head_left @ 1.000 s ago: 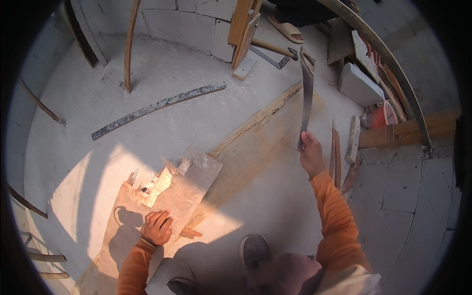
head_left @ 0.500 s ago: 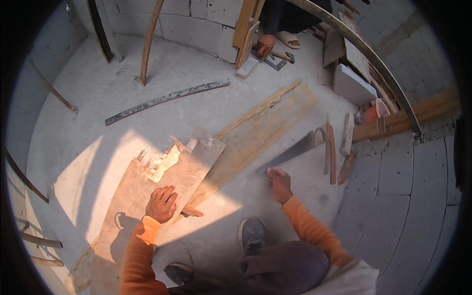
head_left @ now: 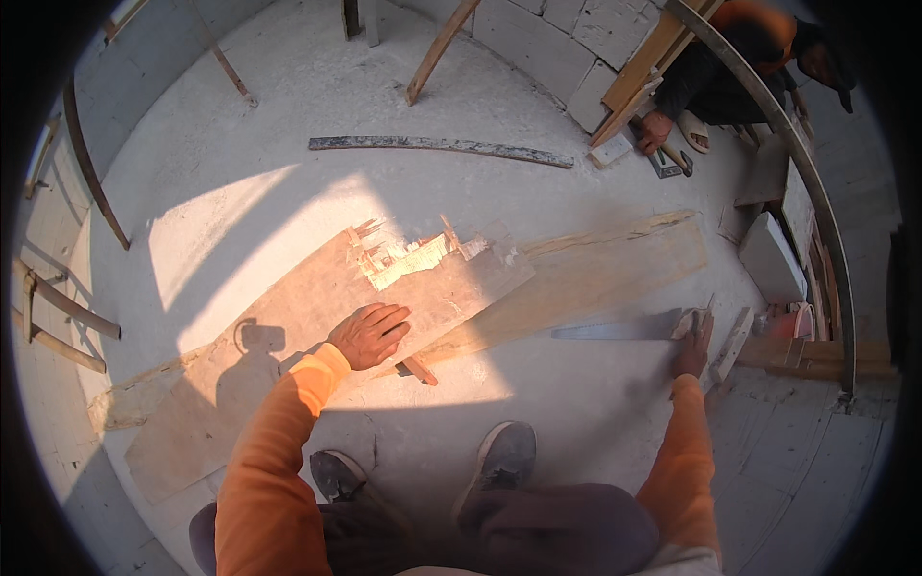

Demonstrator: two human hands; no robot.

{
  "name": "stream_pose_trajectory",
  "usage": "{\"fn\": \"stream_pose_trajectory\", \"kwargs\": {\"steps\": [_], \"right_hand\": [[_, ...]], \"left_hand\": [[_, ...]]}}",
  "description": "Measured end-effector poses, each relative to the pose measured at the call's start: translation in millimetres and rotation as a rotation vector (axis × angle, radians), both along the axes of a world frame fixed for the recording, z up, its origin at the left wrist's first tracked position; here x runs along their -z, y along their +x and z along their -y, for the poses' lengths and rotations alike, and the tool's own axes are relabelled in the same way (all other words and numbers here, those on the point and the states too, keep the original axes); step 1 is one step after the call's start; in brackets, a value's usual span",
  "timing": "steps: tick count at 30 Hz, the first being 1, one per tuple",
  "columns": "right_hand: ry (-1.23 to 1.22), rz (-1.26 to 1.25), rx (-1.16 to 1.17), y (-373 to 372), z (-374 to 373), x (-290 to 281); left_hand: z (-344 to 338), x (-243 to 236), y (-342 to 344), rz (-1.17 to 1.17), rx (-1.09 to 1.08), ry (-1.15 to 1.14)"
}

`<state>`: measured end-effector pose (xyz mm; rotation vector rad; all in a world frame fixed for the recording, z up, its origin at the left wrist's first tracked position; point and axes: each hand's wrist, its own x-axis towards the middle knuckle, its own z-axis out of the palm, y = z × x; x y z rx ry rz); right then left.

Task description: The person picks up a piece of plywood, moves it across a construction site, places it on the floor, marks it with a pencil and square, and cuts through the wood using a handsaw.

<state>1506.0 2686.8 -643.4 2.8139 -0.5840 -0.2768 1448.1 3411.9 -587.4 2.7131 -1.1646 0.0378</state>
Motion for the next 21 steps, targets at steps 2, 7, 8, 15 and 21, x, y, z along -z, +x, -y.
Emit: {"fn": "stream_pose_trajectory", "kwargs": {"steps": [2, 7, 8, 15, 21], "right_hand": [[-0.069, 0.082, -0.114, -10.7, 56.3, -6.6], [0.067, 0.134, -0.435, -15.3, 33.9, -35.0], [0.070, 0.098, -0.465, -19.1, 34.3, -47.6], [0.143, 0.178, -0.524, -95.0, 78.9, -119.8], [0.138, 0.223, -0.379, -164.6, 20.1, -159.8]], "left_hand": [[8.7, 4.6, 11.3, -0.030, 0.046, -0.027], [-51.1, -37.0, 12.8, 0.124, -0.653, -0.138], [-66.2, -43.7, 15.1, 0.125, -0.825, -0.141], [-123.3, -63.1, 33.9, -0.652, -1.007, -0.054], [-127.3, -108.9, 30.8, -0.635, -0.962, -0.061]]}}
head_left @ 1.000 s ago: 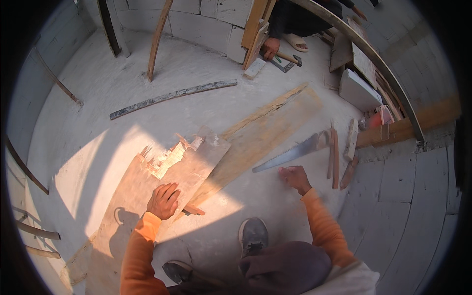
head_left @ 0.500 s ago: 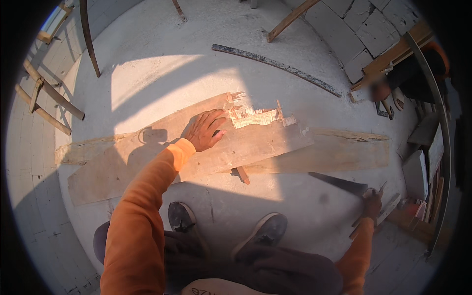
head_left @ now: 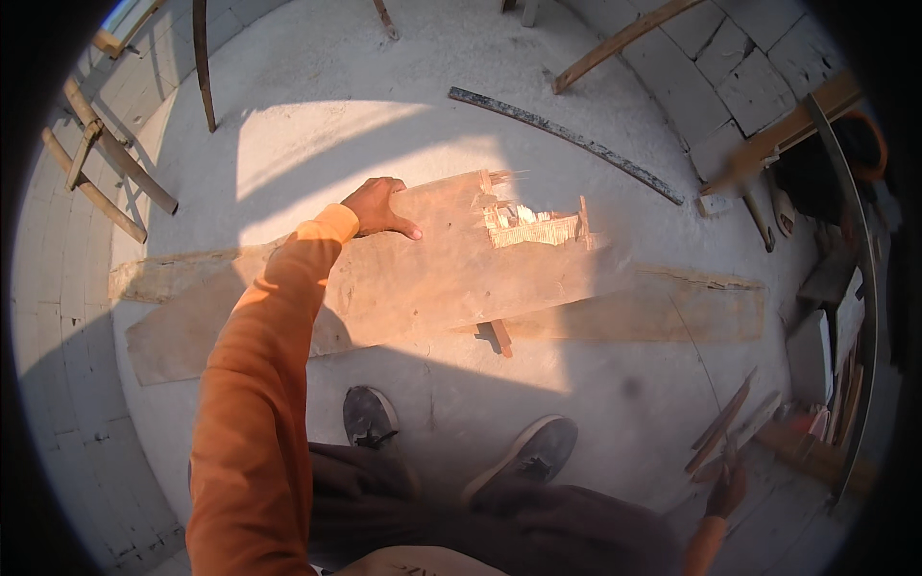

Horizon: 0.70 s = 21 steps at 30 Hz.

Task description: The person picks up a piece of plywood, moves it across a construction site, places it on the floor, marks it with a pencil and square, and cuts through the wood using a handsaw.

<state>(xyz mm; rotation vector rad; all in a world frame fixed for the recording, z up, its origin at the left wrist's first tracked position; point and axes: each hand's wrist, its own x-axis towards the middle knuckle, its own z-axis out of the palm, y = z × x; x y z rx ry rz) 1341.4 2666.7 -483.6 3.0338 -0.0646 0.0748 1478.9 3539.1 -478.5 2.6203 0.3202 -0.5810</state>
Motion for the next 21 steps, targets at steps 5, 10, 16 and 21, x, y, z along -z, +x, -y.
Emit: {"fn": "stream_pose_trajectory", "kwargs": {"steps": [5, 10, 16, 21], "right_hand": [[0.493, 0.360, 0.042, -9.8, -155.1, -25.6], [1.270, 0.224, 0.076, 10.9, -283.3, -40.1], [1.596, -0.066, -0.088, 18.8, -379.9, -52.0], [1.669, -0.017, -0.405, 20.0, -421.5, -54.4]], "left_hand": [[-10.6, -48.6, -9.5, 0.174, 0.040, 0.093], [6.2, -70.5, -11.6, 0.147, -0.008, 0.196], [-7.1, -55.3, -20.3, 0.325, -0.042, 0.257], [-9.1, -52.1, -25.1, 0.399, -0.062, 0.340]]}}
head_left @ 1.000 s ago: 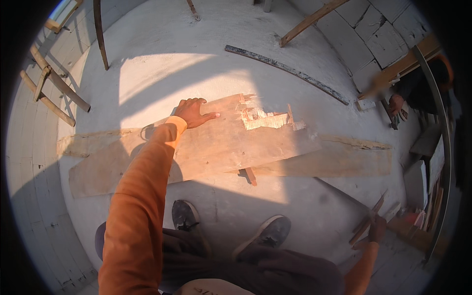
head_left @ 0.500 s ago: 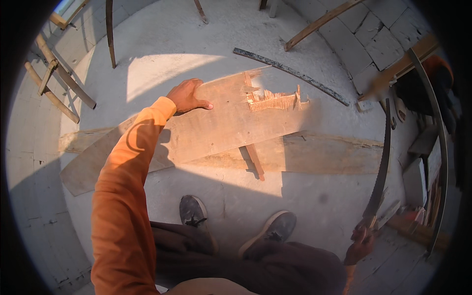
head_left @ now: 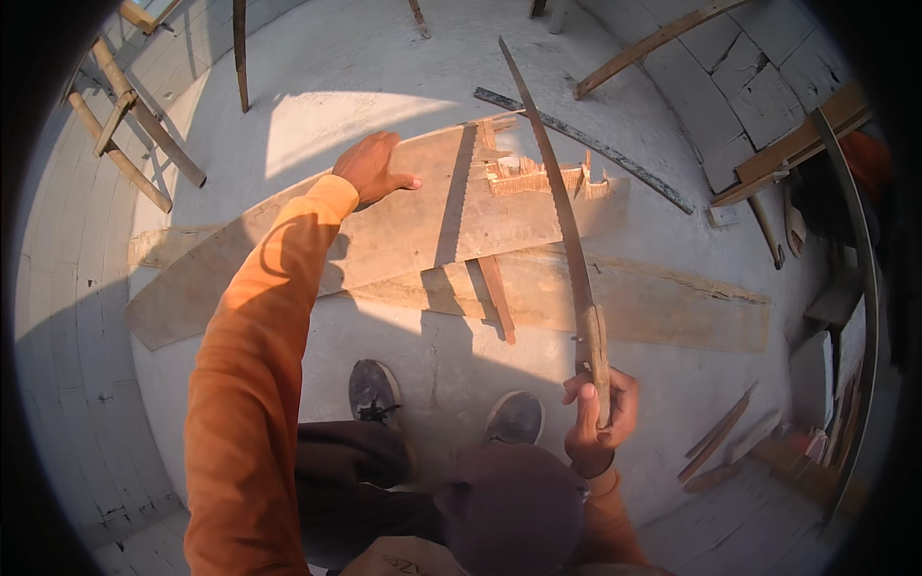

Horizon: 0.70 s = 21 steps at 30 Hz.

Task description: The person picks up a piece of plywood, moves it across a construction site, places it on the floor, marks it with a pencil and square, and cuts through the wood using a handsaw.

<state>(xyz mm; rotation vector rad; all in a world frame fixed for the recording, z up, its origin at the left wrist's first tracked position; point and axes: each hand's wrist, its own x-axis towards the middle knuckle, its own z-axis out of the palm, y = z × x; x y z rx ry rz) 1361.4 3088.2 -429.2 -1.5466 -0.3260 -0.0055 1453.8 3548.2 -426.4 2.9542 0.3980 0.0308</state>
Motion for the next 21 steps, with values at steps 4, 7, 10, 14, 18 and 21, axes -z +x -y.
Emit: {"fn": "stream_pose_trajectory", "kwargs": {"steps": [4, 7, 10, 14, 18, 21], "right_hand": [[-0.259, 0.256, 0.093, 5.3, -25.0, 6.3], [-0.257, 0.206, 0.120, 3.9, -31.7, 20.2], [-0.126, 0.262, 0.212, 11.1, -41.6, 23.4], [-0.138, 0.336, 0.220, 17.6, -56.2, 7.0], [-0.298, 0.428, 0.135, 16.9, -49.8, 18.4], [-0.275, 0.385, 0.125, 8.0, -42.9, 33.2]], "left_hand": [[22.2, -21.5, 7.9, -0.163, -0.115, -0.067], [33.6, -24.9, 6.5, -0.137, -0.132, -0.085], [37.4, -32.2, 7.4, -0.107, -0.076, -0.087], [24.7, -30.7, 4.1, -0.083, 0.039, -0.074], [40.9, -36.5, 11.9, -0.080, 0.050, -0.174], [53.3, -51.2, 14.8, -0.123, 0.080, -0.101]]}}
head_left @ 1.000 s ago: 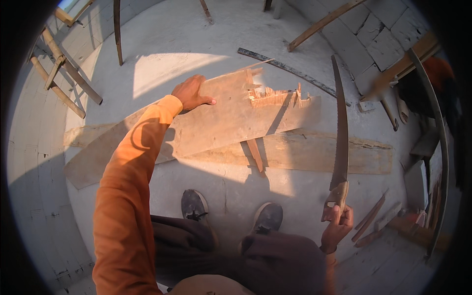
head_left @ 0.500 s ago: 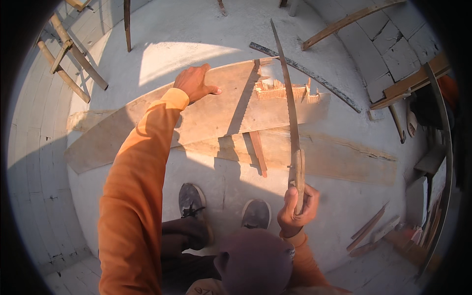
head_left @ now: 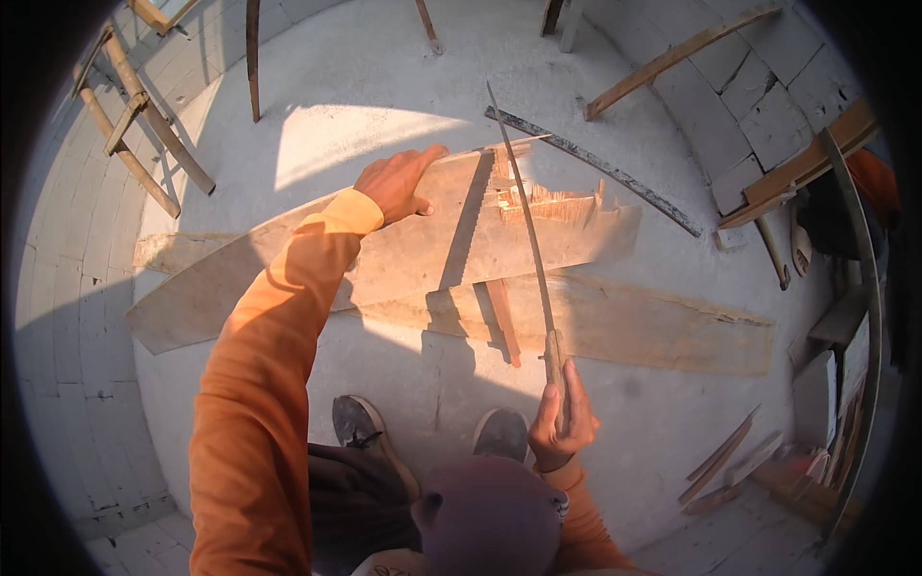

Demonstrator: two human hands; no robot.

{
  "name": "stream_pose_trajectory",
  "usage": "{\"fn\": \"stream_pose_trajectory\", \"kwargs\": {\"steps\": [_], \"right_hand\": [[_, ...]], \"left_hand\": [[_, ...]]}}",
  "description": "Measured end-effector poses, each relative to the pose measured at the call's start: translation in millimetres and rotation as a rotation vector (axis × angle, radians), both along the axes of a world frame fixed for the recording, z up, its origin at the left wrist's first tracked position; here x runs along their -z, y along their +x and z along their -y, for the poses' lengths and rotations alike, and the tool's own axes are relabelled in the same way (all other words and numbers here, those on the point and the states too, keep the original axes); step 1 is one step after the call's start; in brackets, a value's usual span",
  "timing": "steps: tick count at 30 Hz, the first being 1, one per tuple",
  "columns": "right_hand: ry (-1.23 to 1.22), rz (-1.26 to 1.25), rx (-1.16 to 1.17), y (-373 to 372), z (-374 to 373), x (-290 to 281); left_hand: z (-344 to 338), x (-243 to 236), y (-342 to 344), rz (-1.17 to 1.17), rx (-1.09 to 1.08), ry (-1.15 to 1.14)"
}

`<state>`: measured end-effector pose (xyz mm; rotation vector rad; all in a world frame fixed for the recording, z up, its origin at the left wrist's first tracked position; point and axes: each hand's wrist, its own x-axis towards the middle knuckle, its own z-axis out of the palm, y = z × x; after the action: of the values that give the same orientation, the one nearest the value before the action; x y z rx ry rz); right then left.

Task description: The person picks up a piece of plywood, moves it across a construction site, places it on the floor, marks it with a pencil and square, and cuts through the wood using a handsaw.

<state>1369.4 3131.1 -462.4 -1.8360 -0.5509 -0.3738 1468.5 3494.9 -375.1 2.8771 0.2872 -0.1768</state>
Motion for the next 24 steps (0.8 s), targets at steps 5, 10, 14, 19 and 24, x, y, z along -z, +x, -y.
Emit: {"fn": "stream_pose_trajectory", "kwargs": {"steps": [5, 10, 14, 19, 24], "right_hand": [[-0.008, -0.053, 0.052, -21.9, 28.0, 22.5], [-0.049, 0.169, 0.103, -30.0, 53.3, 37.5], [-0.064, -0.019, 0.025, -50.9, 70.1, 41.7], [-0.113, -0.050, 0.064, -56.3, 76.7, 41.5], [-0.135, -0.036, 0.151, -58.3, 81.1, 44.5]], "left_hand": [[9.1, 4.1, -21.5, 0.010, 0.034, 0.116], [50.4, 4.3, -31.6, 0.248, 0.079, 0.208], [90.0, 10.3, -31.3, 0.498, 0.026, 0.167], [104.1, 28.9, -30.2, 0.622, 0.014, 0.163], [118.4, 33.0, -25.1, 0.740, -0.017, 0.205]]}}
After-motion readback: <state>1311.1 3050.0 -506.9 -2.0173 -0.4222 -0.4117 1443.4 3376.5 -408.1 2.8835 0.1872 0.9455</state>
